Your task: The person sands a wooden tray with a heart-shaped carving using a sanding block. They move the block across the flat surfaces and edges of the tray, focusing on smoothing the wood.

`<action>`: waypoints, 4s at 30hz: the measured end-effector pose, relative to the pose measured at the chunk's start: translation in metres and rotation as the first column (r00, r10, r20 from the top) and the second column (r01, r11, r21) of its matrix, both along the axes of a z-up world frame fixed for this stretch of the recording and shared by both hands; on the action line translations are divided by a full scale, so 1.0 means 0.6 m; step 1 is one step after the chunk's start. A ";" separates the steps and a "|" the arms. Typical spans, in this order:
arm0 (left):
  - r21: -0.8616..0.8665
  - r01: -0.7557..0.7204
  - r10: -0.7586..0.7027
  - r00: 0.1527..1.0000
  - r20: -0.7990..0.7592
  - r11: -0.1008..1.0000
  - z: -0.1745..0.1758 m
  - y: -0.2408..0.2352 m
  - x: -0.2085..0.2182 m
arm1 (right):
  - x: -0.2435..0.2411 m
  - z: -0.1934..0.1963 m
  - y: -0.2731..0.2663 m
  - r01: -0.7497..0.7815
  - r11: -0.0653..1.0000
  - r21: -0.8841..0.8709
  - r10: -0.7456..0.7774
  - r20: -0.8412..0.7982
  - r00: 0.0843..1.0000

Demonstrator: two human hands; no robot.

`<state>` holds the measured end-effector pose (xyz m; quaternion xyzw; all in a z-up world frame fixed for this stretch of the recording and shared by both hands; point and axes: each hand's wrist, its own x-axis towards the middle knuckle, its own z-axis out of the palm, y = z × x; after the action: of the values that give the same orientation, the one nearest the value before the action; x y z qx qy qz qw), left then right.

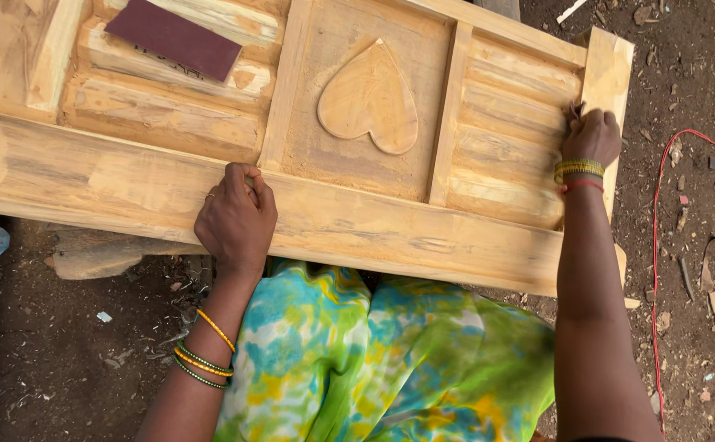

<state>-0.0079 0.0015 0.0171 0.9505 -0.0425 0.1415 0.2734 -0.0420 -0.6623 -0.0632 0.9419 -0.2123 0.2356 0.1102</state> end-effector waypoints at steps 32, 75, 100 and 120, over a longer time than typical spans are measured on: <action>0.026 -0.041 0.040 0.999 0.027 0.999 -0.032 0.003 0.011 | -0.073 0.051 0.107 0.067 0.994 0.087 -0.058 -0.098 0.993; 0.008 -0.039 0.038 0.998 0.049 0.999 -0.037 0.000 0.012 | -0.130 0.118 0.175 0.453 0.852 0.263 -0.246 -0.563 0.789; 0.078 -0.030 0.030 1.000 0.010 0.997 -0.026 0.011 -0.001 | -0.081 -0.023 0.139 0.023 1.000 0.011 -0.015 -0.449 0.893; 0.073 -0.077 0.077 0.997 0.003 0.994 -0.029 0.003 0.000 | -0.068 0.031 0.138 0.221 0.973 0.059 -0.168 -0.474 0.864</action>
<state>-0.0078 0.0034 -0.0004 0.9607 -0.0111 0.1505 0.2330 -0.0828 -0.5796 -0.0446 0.9492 -0.2863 -0.0221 0.1287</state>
